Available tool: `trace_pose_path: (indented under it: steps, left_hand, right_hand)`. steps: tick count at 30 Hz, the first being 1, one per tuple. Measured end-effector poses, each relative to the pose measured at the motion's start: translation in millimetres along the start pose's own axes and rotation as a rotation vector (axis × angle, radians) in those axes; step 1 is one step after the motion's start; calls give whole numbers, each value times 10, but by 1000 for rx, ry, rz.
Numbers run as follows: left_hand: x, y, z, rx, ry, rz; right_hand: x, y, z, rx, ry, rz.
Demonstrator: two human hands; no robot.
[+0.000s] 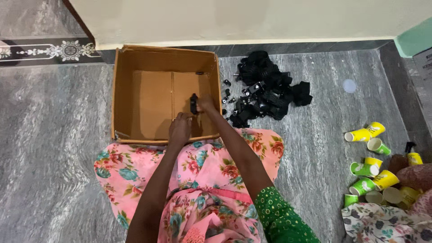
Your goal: The person sits on the floor and assembles small black plastic components by hand. They pick up individual parts from a pile, connect them together, and place the assembled units into a cardboard box.
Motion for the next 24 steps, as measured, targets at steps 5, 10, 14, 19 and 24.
trace_pose_path:
  steps: [5, 10, 14, 19, 24]
  left_hand:
    - [-56, 19, -35, -19, -50, 22]
    - [-80, 19, -48, 38, -74, 5]
    - [-10, -14, 26, 22, -76, 37]
    - [61, 45, 102, 86, -67, -29]
    - [149, 13, 181, 130, -115, -79]
  right_hand:
    - [324, 179, -607, 409, -628, -334]
    - [1519, 136, -1041, 708, -164, 118]
    - [2122, 82, -701, 663, 307, 309]
    - [1898, 8, -305, 958, 658, 238]
    - [1447, -235, 20, 571, 1120, 18]
Point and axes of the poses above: each hand's wrist, its own y-axis away from the middle knuckle, its own x-axis out of the back of the hand, z = x × y, the point moved 5 cm from there along -y, towards the middle knuckle, and after that the axes turned 7 degrees about -y, right-handed, at the moved point
